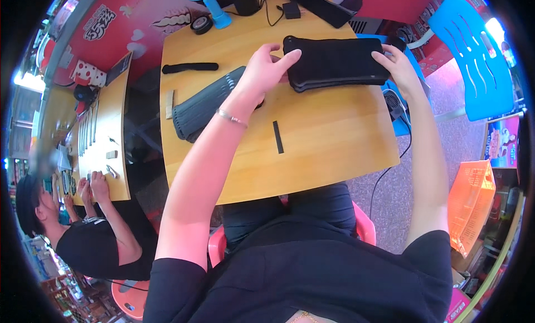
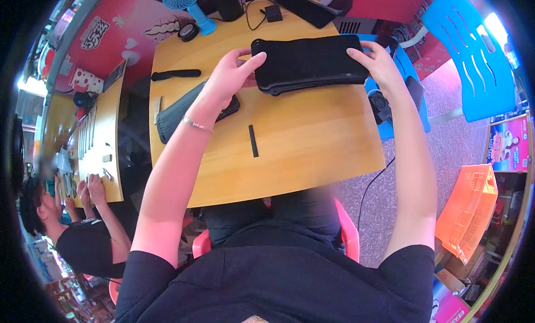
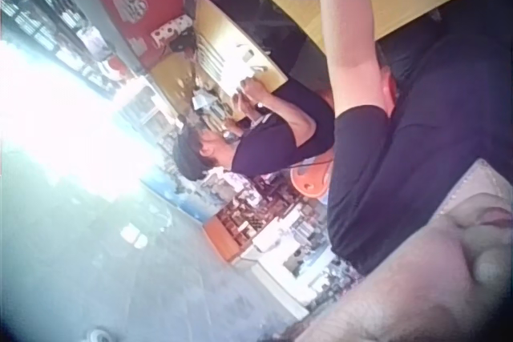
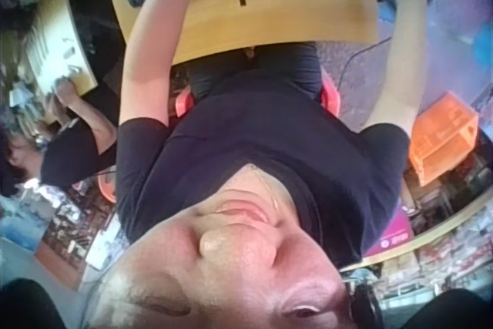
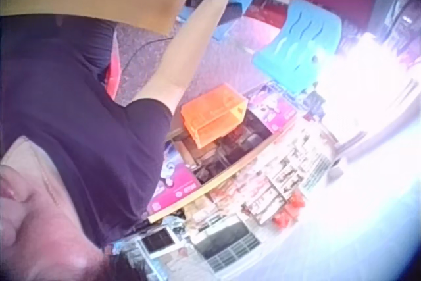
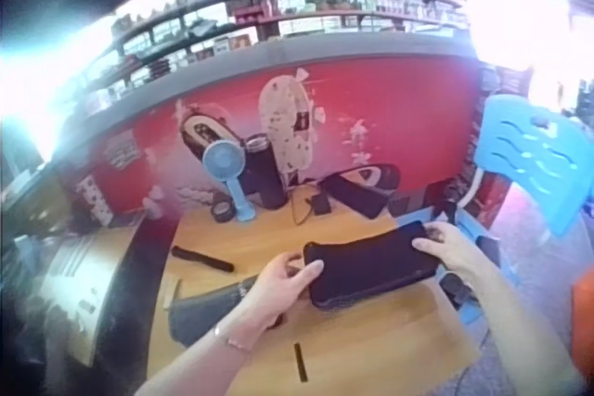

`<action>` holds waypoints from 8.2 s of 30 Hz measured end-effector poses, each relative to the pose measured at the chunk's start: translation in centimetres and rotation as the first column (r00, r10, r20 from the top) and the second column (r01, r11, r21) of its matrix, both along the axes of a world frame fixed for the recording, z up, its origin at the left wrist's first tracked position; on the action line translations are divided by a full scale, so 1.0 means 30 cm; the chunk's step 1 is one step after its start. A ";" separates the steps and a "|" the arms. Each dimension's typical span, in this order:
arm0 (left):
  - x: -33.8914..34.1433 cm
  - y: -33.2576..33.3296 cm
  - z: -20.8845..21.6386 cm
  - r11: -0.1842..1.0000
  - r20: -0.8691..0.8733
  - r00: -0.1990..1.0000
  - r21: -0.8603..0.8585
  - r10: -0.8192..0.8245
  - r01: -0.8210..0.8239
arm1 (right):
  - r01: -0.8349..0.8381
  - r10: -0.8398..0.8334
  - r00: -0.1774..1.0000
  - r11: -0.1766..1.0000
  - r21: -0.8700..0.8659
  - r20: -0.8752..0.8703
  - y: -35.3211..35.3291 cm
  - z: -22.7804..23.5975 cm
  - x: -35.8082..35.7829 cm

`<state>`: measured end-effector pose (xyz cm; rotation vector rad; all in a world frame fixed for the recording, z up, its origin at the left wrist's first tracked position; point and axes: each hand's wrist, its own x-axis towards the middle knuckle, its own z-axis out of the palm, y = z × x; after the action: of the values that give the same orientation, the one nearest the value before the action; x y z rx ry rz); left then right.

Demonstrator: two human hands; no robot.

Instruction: The person turns storage wraps inside out by hand and stacks them on the table.

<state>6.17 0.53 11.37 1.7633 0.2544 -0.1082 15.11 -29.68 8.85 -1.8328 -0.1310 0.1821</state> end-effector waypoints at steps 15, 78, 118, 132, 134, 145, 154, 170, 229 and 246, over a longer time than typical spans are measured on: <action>0.165 -0.021 -0.234 0.942 -0.095 0.995 0.333 -0.008 0.039 | -0.115 0.102 0.993 0.932 -0.344 -0.054 0.004 -0.137 0.149; -0.728 0.426 -0.201 0.849 0.127 0.921 0.357 0.368 -0.389 | -0.219 0.297 0.952 0.825 -0.521 0.070 0.323 -0.081 -0.533; -0.770 0.251 0.040 0.907 -0.108 0.961 -0.320 0.253 -0.275 | -0.513 0.453 0.784 0.858 -0.032 -0.423 0.320 0.176 -0.452; -0.709 0.321 0.018 0.905 -0.184 0.977 -0.388 0.109 -0.174 | -0.516 0.450 0.766 0.856 -0.024 -0.459 0.323 0.177 -0.397; -0.652 0.341 0.036 0.866 -0.277 0.959 -0.466 0.051 -0.181 | -0.498 0.445 0.766 0.867 0.009 -0.463 0.342 0.206 -0.366; -0.516 0.376 0.132 0.836 -0.334 0.942 -0.507 0.032 -0.208 | -0.455 0.373 0.785 0.889 -0.053 -0.496 0.382 0.299 -0.230; -0.589 0.373 0.139 0.893 -0.246 0.966 -0.412 0.082 -0.181 | -0.522 0.427 0.792 0.844 -0.123 -0.437 0.373 0.309 -0.274; -0.738 0.314 0.075 0.933 -0.140 0.976 -0.297 0.169 -0.204 | -0.597 0.526 0.750 0.799 -0.068 -0.401 0.355 0.244 -0.404; -0.804 0.271 0.085 0.816 -0.265 0.964 -0.552 0.022 -0.170 | -0.442 0.405 0.895 0.765 -0.467 -0.184 0.315 0.396 -0.514; -0.776 0.288 0.074 0.764 -0.258 0.966 -0.625 -0.009 -0.160 | -0.401 0.364 0.916 0.812 -0.424 -0.170 0.347 0.393 -0.448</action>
<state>-17.11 9.19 13.60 1.0410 0.4149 -0.3208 1.66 -19.27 20.64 -2.2445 -0.4357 0.6173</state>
